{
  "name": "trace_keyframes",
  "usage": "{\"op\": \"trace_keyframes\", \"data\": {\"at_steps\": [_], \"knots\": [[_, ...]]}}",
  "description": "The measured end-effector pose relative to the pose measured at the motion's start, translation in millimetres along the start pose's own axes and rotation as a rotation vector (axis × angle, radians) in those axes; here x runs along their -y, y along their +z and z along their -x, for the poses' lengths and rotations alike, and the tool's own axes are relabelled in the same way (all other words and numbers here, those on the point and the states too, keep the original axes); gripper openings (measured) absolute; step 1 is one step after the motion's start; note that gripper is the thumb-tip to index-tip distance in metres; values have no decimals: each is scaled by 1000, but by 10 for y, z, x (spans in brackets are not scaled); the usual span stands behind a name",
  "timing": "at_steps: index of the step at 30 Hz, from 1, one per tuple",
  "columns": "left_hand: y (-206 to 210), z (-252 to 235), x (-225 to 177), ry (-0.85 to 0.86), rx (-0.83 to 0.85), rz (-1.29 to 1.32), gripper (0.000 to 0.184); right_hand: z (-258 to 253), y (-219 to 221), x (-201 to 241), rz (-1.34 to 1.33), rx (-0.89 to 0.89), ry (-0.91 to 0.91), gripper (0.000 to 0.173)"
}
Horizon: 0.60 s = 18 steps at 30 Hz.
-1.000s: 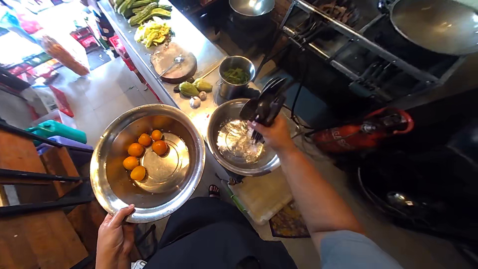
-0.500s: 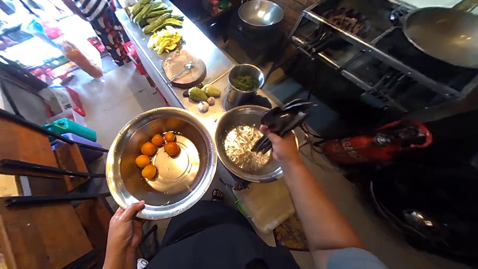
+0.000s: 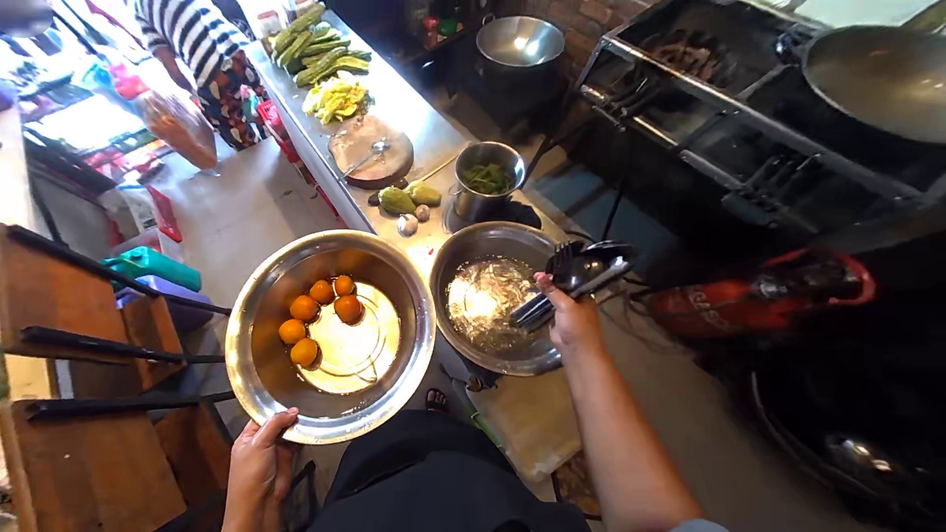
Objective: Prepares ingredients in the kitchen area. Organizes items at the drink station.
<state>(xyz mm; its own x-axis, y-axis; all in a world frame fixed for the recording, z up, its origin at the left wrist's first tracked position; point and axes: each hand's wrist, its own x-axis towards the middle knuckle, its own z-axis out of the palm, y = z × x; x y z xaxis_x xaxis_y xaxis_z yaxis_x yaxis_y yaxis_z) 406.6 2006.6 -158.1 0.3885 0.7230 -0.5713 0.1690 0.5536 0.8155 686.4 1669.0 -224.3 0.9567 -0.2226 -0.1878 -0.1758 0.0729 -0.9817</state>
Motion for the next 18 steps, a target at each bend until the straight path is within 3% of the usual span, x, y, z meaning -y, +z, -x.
{"op": "trace_keyframes", "data": {"at_steps": [3, 6, 10, 14, 18], "knots": [[2, -19, 35, -16, -14, 13, 17, -25, -19, -5, -13, 76, -57, 30], [-4, -5, 64, -31, -6, 0, 19, -5, -63, -79, -8, 71, -31, 34], [54, -44, 63, -32, 7, -17, 20, 62, -60, 55, -126, 190, -165, 32], [75, -70, 70, -37, 33, -24, 21, 29, -134, -62, -95, 138, -77, 37], [132, -54, 69, -55, 16, -30, 21, 81, -101, 48, -135, 252, -197, 27]]}}
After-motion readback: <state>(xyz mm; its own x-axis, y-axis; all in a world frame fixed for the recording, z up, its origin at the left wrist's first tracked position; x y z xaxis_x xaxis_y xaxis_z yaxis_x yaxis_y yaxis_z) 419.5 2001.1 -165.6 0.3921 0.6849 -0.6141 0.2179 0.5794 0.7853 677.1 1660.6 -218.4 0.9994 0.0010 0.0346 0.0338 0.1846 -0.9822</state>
